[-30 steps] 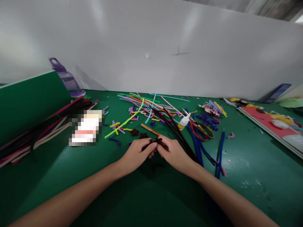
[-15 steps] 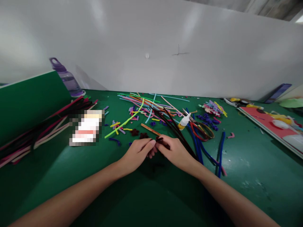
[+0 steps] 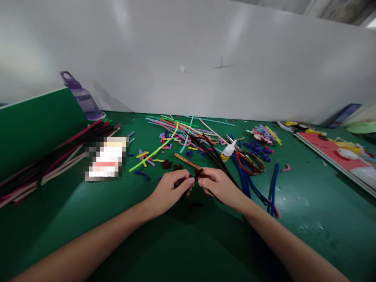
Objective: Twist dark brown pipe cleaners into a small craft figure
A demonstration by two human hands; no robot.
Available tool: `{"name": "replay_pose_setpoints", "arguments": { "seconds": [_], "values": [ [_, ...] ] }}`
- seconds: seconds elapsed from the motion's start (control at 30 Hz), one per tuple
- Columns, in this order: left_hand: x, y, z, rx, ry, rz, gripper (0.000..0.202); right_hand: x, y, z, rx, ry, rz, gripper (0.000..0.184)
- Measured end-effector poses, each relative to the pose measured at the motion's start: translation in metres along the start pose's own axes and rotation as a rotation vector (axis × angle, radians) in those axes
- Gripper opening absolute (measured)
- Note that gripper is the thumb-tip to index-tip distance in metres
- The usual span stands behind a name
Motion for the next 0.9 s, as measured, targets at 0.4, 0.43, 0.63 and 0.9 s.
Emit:
{"name": "replay_pose_setpoints", "arguments": {
  "seconds": [0.4,0.43,0.63,0.9],
  "values": [
    [-0.001,-0.001,0.006,0.069,-0.046,-0.002,0.016,0.005,-0.005,0.002,0.054,-0.021,-0.019,0.013],
    [-0.001,-0.001,0.007,0.071,-0.061,-0.001,0.015,0.006,-0.005,0.002,0.059,-0.029,-0.025,0.013],
    [0.007,-0.001,0.008,0.078,-0.201,-0.056,0.017,0.003,-0.004,0.0,0.025,-0.061,-0.02,0.013],
    [0.011,0.001,0.002,0.027,-0.221,-0.057,0.018,0.005,-0.002,0.002,0.013,0.057,-0.022,0.016]
  ]
}}
Point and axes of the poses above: each hand's wrist, its own y-axis towards the middle knuckle, its own z-axis out of the palm, x = y × z, the point moved 9 cm from there along y, towards the middle knuckle, and after that the axes turned 8 degrees about -y, right-handed, at the moved point
